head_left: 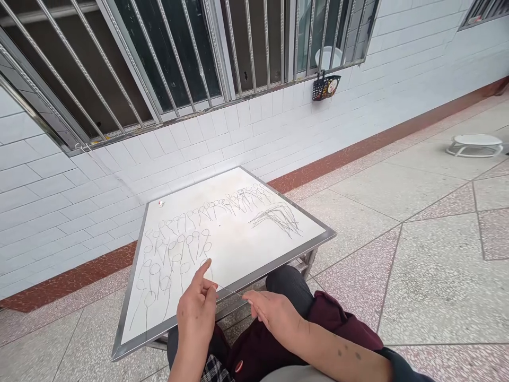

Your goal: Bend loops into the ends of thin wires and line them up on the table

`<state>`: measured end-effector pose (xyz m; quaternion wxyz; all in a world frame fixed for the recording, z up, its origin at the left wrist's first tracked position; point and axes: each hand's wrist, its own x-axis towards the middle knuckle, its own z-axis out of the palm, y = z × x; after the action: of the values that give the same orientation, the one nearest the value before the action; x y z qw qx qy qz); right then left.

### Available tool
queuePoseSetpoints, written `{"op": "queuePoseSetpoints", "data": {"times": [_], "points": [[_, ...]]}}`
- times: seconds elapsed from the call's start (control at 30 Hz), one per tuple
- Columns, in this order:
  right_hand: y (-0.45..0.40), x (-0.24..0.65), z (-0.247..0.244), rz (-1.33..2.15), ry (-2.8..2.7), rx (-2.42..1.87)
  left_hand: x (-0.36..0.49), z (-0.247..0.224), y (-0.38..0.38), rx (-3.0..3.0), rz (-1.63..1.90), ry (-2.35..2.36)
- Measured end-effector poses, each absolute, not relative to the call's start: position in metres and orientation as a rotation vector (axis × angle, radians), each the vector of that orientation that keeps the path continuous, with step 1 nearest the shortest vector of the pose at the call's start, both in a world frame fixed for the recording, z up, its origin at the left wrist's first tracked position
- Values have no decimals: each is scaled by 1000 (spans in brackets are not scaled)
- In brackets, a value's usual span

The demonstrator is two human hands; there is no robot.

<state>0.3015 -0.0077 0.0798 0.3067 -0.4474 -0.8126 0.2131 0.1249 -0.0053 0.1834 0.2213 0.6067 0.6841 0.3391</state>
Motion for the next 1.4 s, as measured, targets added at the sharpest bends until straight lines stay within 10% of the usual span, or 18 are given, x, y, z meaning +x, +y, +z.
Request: {"op": "queuePoseSetpoints", "data": {"times": [1.0,1.4], "points": [[17,327,65,450,-2001,-1356,124,145,24,1595,981,1827],[136,404,46,323,-1746,-2036,109,72,-1,1485,950,1737]]}}
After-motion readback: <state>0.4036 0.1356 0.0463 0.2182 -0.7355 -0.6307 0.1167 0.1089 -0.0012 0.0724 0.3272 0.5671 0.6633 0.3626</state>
